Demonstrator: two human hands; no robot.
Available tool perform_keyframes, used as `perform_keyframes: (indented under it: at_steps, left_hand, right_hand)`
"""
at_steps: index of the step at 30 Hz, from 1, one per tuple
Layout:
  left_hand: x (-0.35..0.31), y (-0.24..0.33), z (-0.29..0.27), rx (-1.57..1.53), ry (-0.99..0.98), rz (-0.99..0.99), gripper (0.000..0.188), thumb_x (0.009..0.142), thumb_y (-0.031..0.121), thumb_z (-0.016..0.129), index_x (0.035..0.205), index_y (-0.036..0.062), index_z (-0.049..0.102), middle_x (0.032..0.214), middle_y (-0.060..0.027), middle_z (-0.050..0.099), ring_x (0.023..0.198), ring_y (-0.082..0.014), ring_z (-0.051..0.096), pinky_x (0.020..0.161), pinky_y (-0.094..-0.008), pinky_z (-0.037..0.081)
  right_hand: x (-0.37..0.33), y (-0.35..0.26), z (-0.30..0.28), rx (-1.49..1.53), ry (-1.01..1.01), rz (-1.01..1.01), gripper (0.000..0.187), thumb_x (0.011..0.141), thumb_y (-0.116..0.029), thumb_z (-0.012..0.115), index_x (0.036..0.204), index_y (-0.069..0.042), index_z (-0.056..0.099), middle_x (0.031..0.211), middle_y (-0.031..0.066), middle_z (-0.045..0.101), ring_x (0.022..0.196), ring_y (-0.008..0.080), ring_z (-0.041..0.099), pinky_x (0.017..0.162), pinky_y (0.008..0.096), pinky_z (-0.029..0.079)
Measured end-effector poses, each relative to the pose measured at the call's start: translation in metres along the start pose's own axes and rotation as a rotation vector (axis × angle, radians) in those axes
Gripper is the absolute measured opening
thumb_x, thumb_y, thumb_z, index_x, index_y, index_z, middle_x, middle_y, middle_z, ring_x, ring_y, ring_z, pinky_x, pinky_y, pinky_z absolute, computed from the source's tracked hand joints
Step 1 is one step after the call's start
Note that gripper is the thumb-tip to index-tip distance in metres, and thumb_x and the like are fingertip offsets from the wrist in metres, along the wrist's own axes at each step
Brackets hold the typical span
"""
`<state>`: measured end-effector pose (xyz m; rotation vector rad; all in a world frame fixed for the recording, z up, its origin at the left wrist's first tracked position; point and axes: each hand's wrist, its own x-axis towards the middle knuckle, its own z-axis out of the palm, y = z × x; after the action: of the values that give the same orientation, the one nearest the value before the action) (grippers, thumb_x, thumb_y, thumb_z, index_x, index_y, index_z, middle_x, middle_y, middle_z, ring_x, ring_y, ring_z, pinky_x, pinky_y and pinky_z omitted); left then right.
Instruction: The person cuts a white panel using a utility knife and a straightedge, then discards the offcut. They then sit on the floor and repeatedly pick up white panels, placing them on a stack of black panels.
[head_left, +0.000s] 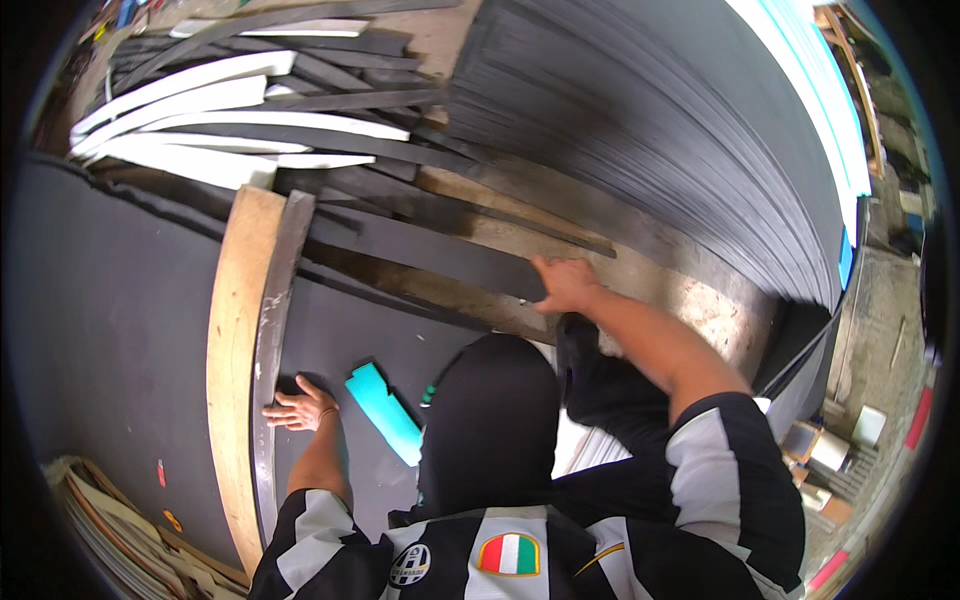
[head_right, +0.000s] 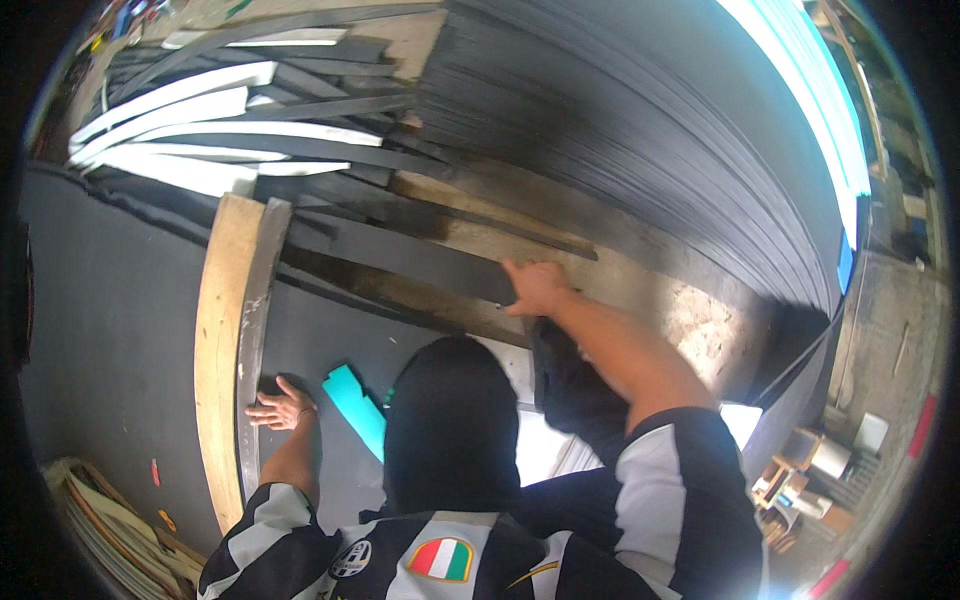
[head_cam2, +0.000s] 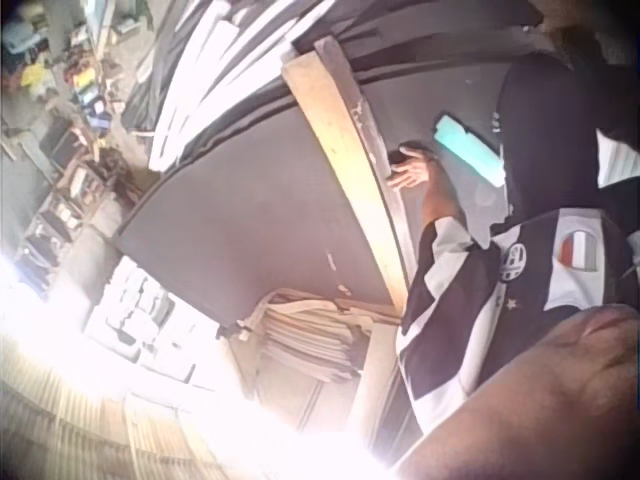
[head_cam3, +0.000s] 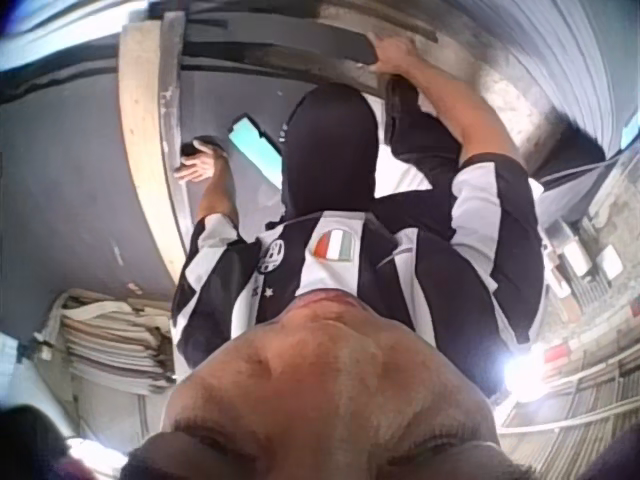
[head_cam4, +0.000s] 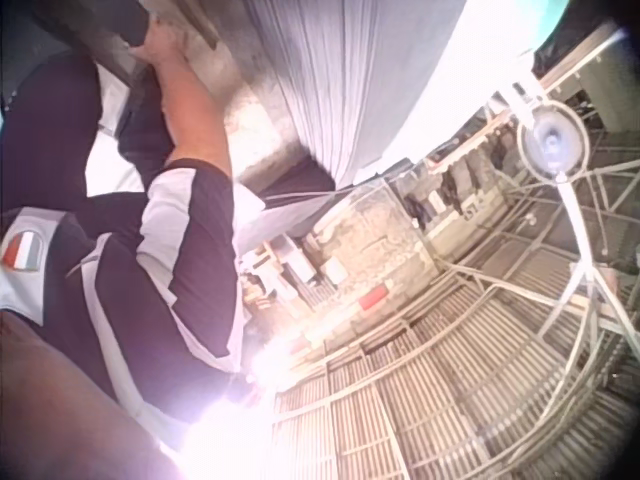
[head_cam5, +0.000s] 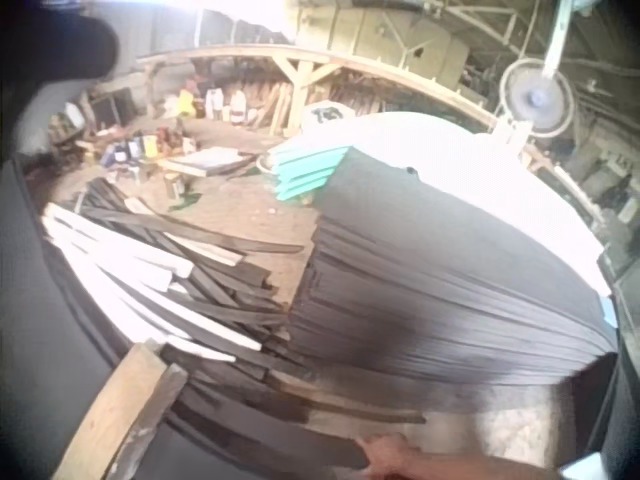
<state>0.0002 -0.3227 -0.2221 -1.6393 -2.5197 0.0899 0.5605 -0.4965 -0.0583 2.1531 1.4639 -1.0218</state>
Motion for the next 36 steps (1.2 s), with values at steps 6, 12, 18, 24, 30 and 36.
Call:
perform_keyframes:
  at_steps: [6,12,18,24,30,36]
  left_hand:
    - [0.019,-0.021,0.041,0.009,0.188,0.022,0.088,0.095,0.085,0.036,0.154,0.0199,0.037,0.173,-0.0255,0.006,0.158,-0.0534,0.004,0.117,-0.068,0.027]
    - [0.026,0.029,0.029,-0.224,0.394,0.465,0.064,0.098,0.068,0.05,0.14,0.0194,0.055,0.157,-0.0186,0.041,0.147,-0.044,0.033,0.114,-0.0608,0.033]
    - [-0.035,0.228,-0.093,-0.481,0.048,1.37,0.059,0.092,0.037,0.078,0.14,0.0102,0.057,0.149,-0.0178,0.052,0.142,-0.0399,0.045,0.117,-0.0532,0.034]
    - [-0.142,0.368,-0.15,0.111,-0.464,1.877,0.087,0.081,0.035,0.086,0.152,0.0104,0.042,0.161,-0.0172,0.039,0.154,-0.0389,0.03,0.125,-0.0523,0.026]
    - [-0.206,0.406,-0.166,0.519,-0.457,2.07,0.114,0.075,0.056,0.085,0.161,0.0074,0.028,0.166,-0.0204,0.03,0.157,-0.0395,0.023,0.128,-0.0507,0.023]
    - [-0.267,0.392,-0.119,0.513,-0.398,2.125,0.112,0.082,0.059,0.078,0.163,0.0033,0.025,0.153,-0.0207,0.041,0.14,-0.0398,0.043,0.119,-0.0488,0.036]
  right_hand:
    - [-0.099,0.178,0.063,-0.303,-0.151,0.286,0.085,0.07,-0.041,0.089,0.137,-0.003,0.054,0.132,0.0186,0.063,0.125,0.0351,0.06,0.099,0.0522,0.052]
    - [-0.099,0.231,0.155,-0.027,0.039,0.313,0.107,0.073,-0.035,0.088,0.16,-0.004,0.034,0.15,0.0239,0.053,0.142,0.0394,0.049,0.115,0.0557,0.041]
    - [-0.055,0.171,0.186,0.037,0.297,0.264,0.113,0.079,-0.053,0.085,0.163,-0.005,0.027,0.158,0.0188,0.042,0.147,0.0375,0.041,0.113,0.053,0.04]
    - [-0.076,0.263,0.223,-0.012,0.273,0.219,0.076,0.09,-0.04,0.076,0.153,-0.007,0.048,0.151,0.0187,0.05,0.143,0.037,0.046,0.11,0.0579,0.042]
    - [-0.136,0.391,0.247,-0.374,0.023,1.079,0.046,0.102,-0.032,0.053,0.142,-0.01,0.061,0.144,0.0169,0.059,0.134,0.0395,0.055,0.101,0.0733,0.042]
    - [-0.085,0.287,0.204,0.287,0.352,-0.018,0.116,0.069,-0.052,0.091,0.162,-0.017,0.033,0.16,0.0177,0.042,0.147,0.0381,0.043,0.12,0.0519,0.036]
